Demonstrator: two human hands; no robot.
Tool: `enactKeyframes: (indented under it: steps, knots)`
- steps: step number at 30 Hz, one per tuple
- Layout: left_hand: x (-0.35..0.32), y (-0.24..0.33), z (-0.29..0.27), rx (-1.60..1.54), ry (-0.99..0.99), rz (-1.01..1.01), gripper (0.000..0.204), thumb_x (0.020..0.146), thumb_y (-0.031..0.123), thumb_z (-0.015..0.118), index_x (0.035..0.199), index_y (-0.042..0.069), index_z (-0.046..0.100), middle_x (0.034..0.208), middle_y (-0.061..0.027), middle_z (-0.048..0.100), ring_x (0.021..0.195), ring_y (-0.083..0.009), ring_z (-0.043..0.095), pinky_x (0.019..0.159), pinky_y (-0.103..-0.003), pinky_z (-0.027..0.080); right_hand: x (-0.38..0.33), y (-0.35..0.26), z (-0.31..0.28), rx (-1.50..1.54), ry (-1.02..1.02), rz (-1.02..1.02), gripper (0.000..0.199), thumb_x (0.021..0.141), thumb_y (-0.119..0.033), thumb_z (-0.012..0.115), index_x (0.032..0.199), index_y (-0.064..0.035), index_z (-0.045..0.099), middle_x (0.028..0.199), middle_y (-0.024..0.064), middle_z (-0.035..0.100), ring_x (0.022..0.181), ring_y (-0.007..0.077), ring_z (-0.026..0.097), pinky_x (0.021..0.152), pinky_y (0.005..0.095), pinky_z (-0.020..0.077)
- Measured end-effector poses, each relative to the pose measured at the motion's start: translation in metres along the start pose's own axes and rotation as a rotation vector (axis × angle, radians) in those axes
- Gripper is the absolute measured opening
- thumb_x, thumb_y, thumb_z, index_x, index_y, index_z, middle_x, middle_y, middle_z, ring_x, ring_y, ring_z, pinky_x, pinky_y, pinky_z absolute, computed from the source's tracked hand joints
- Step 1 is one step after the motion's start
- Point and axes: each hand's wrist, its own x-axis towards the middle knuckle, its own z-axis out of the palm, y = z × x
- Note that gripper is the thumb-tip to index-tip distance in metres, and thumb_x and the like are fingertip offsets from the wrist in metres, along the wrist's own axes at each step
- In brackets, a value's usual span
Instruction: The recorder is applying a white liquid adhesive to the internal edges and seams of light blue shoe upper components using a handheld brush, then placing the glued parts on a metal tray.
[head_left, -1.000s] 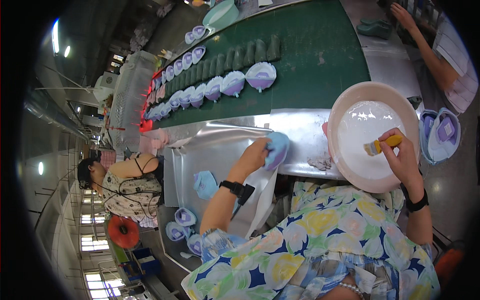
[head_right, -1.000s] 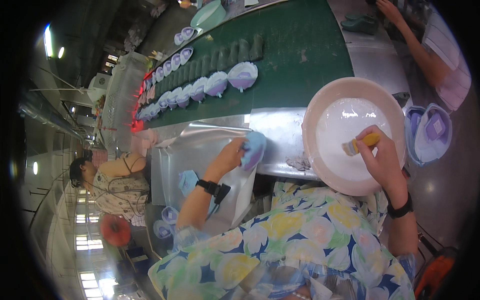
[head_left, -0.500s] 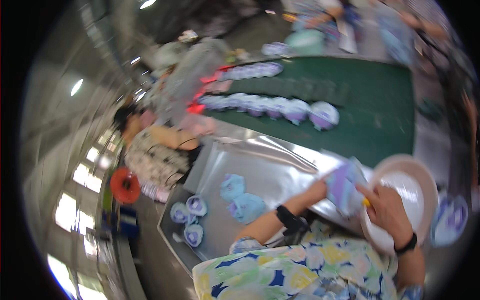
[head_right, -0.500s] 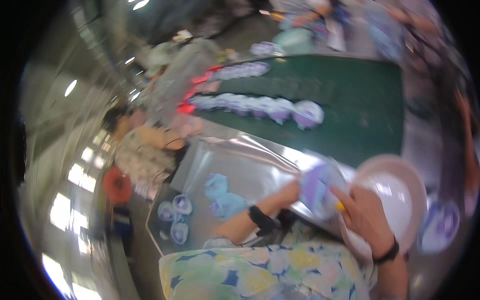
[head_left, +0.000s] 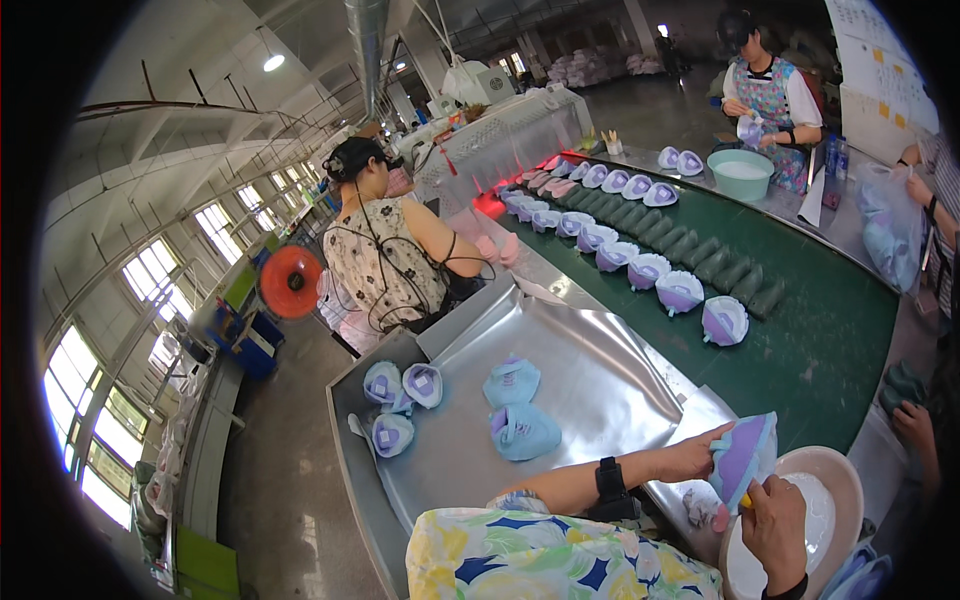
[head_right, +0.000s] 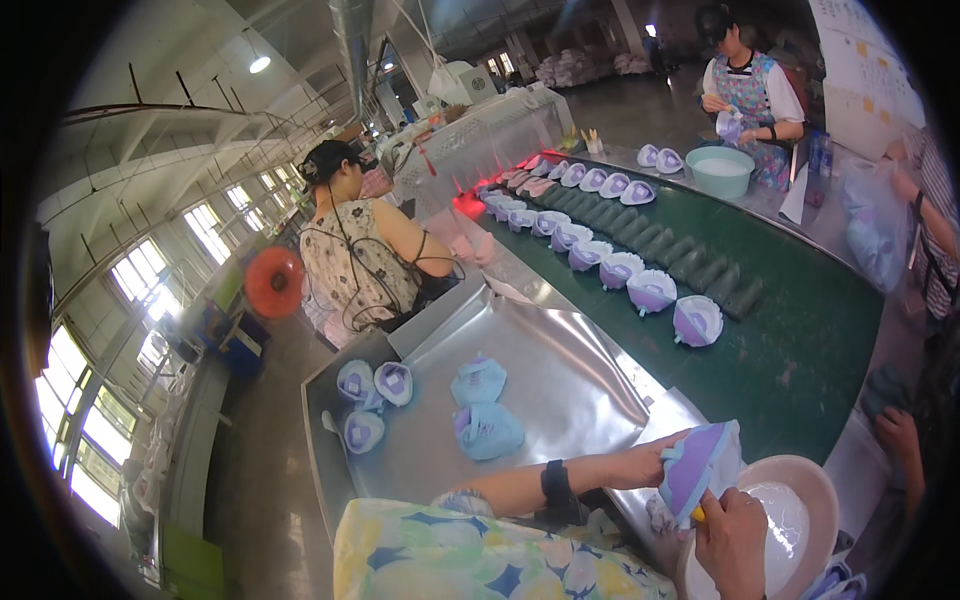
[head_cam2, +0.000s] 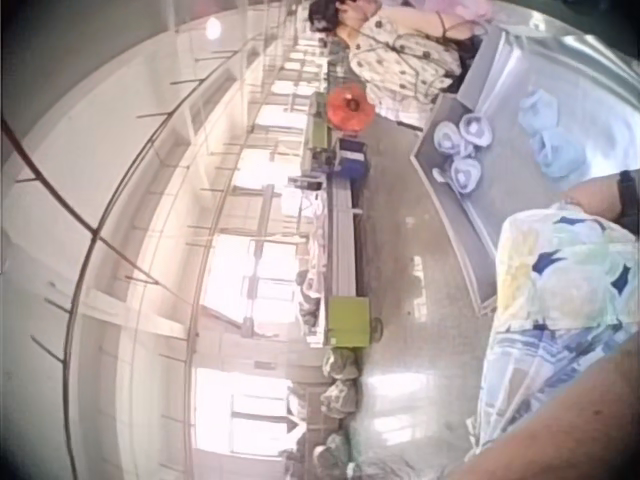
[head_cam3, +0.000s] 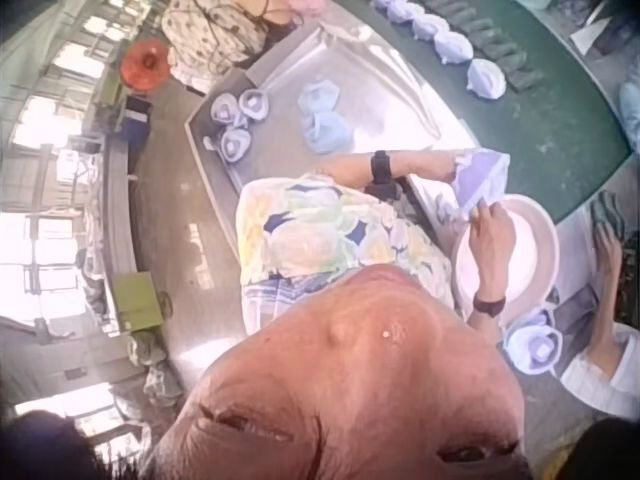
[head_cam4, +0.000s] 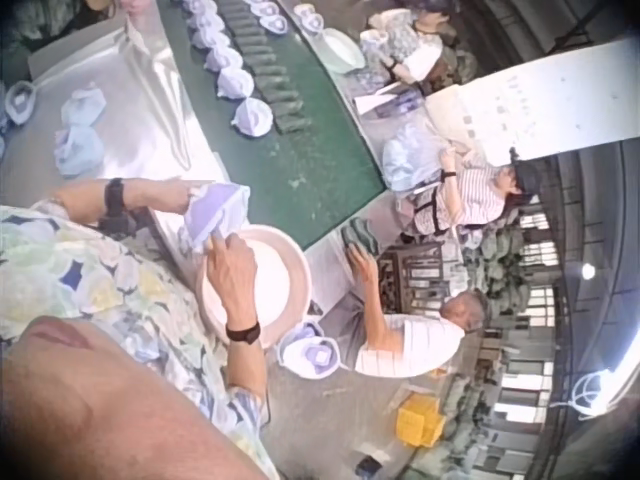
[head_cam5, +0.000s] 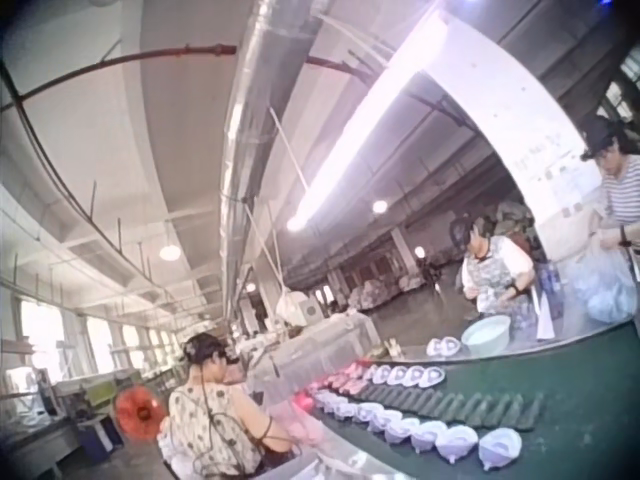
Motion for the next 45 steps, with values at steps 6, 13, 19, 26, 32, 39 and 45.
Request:
enactKeyframes:
  steps: [6, 13, 19, 26, 32, 39, 45]
  knots:
    - [-0.014, 0.039, 0.022, 0.332, -0.165, 0.166, 0.071, 0.092, 0.011, 0.069, 0.153, 0.012, 0.033, 0.141, -0.0061, 0.049, 0.130, -0.0174, 0.045, 0.104, -0.032, 0.042, 0.006, -0.003, 0.007, -0.031, -0.012, -0.058, 0.016, 0.070, -0.003, 0.069, 0.085, -0.0059, 0.065, 0.079, 0.0128, 0.056, 0.075, 0.0329, 0.057, 0.069, 0.0449, 0.0433]
    - [0.015, -0.015, -0.037, 0.697, 0.264, 0.068, 0.065, 0.085, 0.002, 0.063, 0.147, 0.006, 0.045, 0.128, -0.0161, 0.057, 0.121, -0.0241, 0.052, 0.103, -0.038, 0.042, -0.025, 0.029, 0.001, -0.105, 0.081, 0.171, 0.033, 0.078, -0.006, 0.067, 0.111, -0.0071, 0.063, 0.093, 0.0151, 0.062, 0.083, 0.0356, 0.059, 0.074, 0.0468, 0.0463]
    - [-0.019, 0.007, -0.070, 0.143, 0.407, 0.183, 0.041, 0.097, 0.006, 0.061, 0.136, 0.010, 0.051, 0.126, -0.0102, 0.061, 0.112, -0.0222, 0.064, 0.094, -0.036, 0.056, -0.088, 0.091, -0.003, 0.590, 0.332, 0.693, 0.017, 0.092, -0.015, 0.067, 0.097, 0.0003, 0.062, 0.082, 0.0146, 0.067, 0.074, 0.0203, 0.066, 0.068, 0.0325, 0.0498]
    - [0.018, 0.024, -0.057, 0.086, 0.244, 0.060, 0.036, 0.099, 0.008, 0.061, 0.134, 0.011, 0.056, 0.125, -0.0052, 0.066, 0.111, -0.0177, 0.066, 0.093, -0.033, 0.058, -0.083, 0.053, 0.020, 0.561, 0.051, 0.595, 0.022, 0.090, -0.017, 0.072, 0.099, 0.0001, 0.063, 0.090, 0.0164, 0.071, 0.077, 0.0269, 0.069, 0.074, 0.0345, 0.0537]
    - [0.036, 0.049, -0.052, 0.207, 0.118, -0.137, 0.034, 0.098, 0.009, 0.062, 0.132, 0.010, 0.060, 0.120, -0.0045, 0.069, 0.108, -0.0155, 0.067, 0.092, -0.032, 0.059, -0.108, 0.076, 0.021, 0.237, 0.030, 0.457, 0.020, 0.088, -0.016, 0.073, 0.100, -0.0028, 0.065, 0.096, 0.0167, 0.069, 0.090, 0.0351, 0.067, 0.080, 0.0400, 0.0517]
    - [0.075, 0.053, -0.012, 0.317, -0.106, -0.382, 0.040, 0.094, 0.010, 0.069, 0.133, 0.011, 0.062, 0.113, -0.0010, 0.070, 0.101, -0.0127, 0.068, 0.090, -0.031, 0.058, -0.109, 0.085, -0.062, 0.494, 0.451, 0.473, 0.016, 0.090, -0.012, 0.071, 0.104, -0.0068, 0.066, 0.097, 0.0087, 0.068, 0.089, 0.0239, 0.065, 0.082, 0.0325, 0.0504]
    - [0.091, 0.038, 0.016, 0.219, -0.155, -0.246, 0.030, 0.095, 0.010, 0.069, 0.124, 0.007, 0.064, 0.112, -0.0009, 0.067, 0.099, -0.0127, 0.065, 0.090, -0.031, 0.054, -0.098, 0.085, -0.060, 0.462, 0.518, 0.419, 0.017, 0.091, -0.018, 0.072, 0.101, -0.0049, 0.066, 0.093, 0.0098, 0.069, 0.080, 0.0233, 0.065, 0.074, 0.0317, 0.0504]
